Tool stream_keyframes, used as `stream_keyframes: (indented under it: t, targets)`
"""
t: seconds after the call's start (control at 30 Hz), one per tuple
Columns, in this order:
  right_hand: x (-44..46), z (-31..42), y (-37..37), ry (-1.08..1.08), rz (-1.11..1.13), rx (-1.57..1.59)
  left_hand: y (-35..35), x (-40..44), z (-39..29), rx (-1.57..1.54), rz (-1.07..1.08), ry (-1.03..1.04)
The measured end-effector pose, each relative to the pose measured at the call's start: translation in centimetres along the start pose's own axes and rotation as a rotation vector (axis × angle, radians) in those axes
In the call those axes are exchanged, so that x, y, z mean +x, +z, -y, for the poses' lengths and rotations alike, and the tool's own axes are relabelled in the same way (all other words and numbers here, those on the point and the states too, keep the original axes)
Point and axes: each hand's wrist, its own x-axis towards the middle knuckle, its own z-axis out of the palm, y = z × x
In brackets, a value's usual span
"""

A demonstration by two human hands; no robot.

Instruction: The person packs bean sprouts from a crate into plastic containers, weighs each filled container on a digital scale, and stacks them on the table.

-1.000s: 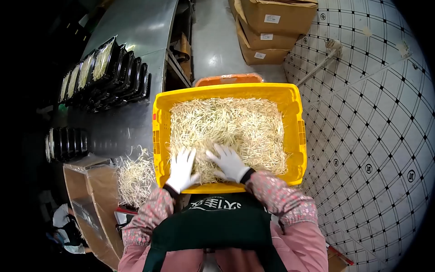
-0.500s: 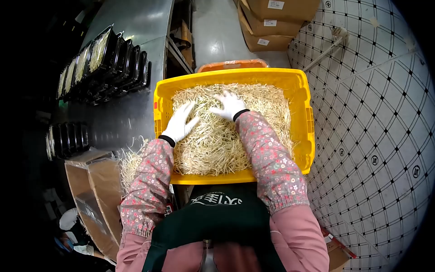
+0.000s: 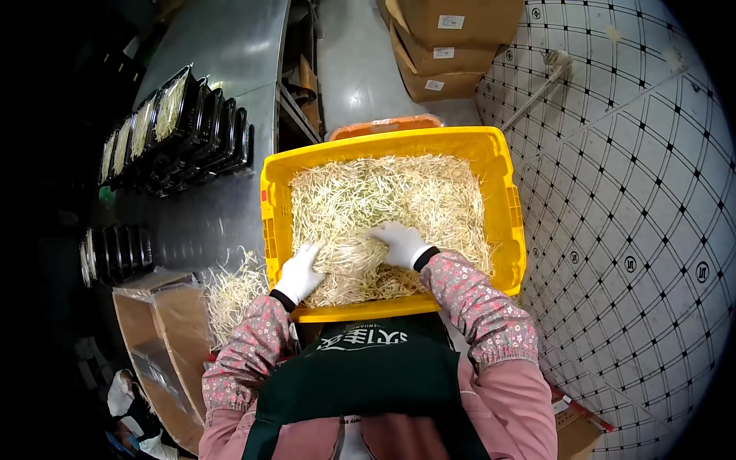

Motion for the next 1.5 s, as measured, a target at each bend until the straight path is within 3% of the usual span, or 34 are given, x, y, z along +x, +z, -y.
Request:
stream_keyframes:
  t: [0.07,0.13,0.23,0.37,0.47,0.53,0.6,0.73,0.87,1.03,1.07,1.13,1.2,1.23,1.33,1.4,1.43,1.5]
  targets:
    - [-0.8,-1.0,-1.8,-0.060,-0.252,0.190,-1.4,-1.0,-0.4,-0.013,-0.132,0.103]
    - [-0.7,-0.2,-5.4,0.019,-0.274,0.197,-4.4,-2.1,-2.0,-0.145,-0.190,0.296]
    - [1.6,3.8,-8.6,0.110,-0.243,0.053,-3.5,-1.1,-3.9,-0.088,-0.169,0.357]
    - [4.2,3.9,-6.6,0.059,-0.005,-0.083,-1.8,-0.8,-5.4,0.050,-0.159,0.245]
    - [1.4,3.3,-4.6,0.128,-0.210,-0.075,-1.4,-2.9,-3.7,-0.005,-0.128,0.187]
    - [0.3,5.8,-2.5,0.126,-0.143,-0.216,-0.6,-2.4,-3.4,0.040,-0.097,0.177]
    - [-0.4,6.5,1.1,-0.080,-0.089,-0.396,-0.4,0.1,-3.7,0.104,-0.064,0.203]
    - [4.3,4.4,-2.5,0.136,-0.085,-0.375,-4.2,8.3,-3.6,0.227,0.085,0.167]
    - [8.5,1.5,-6.5,0.221,0.127,-0.274,-4.6,14.0,-1.5,0.077,0.236,0.100]
    - [7.3,0.8,-4.4,0.093,-0.044,-0.090,-2.1,12.5,-1.2,-0.082,0.066,-0.078]
    - [7.2,0.6,-4.5,0.130,0.075,-0.092,-1.5,12.0,-1.2,-0.109,0.015,-0.093]
    - [6.7,-0.6,-4.2,0.054,0.021,-0.053,-3.1,10.5,-2.0,-0.108,0.112,-0.101]
    - [6.0,-2.5,-5.6,0.094,0.006,-0.029,-3.1,8.4,-1.5,-0.017,-0.078,0.042]
    - [5.7,-3.8,-6.4,0.084,-0.107,-0.056,-3.6,7.4,-1.3,-0.017,-0.096,0.075]
    - [4.1,-3.5,-11.2,0.238,-0.194,0.258,-4.2,5.6,-1.1,-0.020,-0.160,0.173]
    - [4.9,-2.9,-11.8,0.173,-0.186,0.274,-4.7,4.9,-2.6,0.150,-0.232,0.444]
    - [5.3,-2.3,-11.9,0.109,-0.183,0.291,-4.4,5.0,-3.6,0.128,-0.251,0.489]
    - [6.5,-0.8,-10.5,0.175,0.037,0.368,-2.1,6.0,-4.0,0.150,-0.279,0.471]
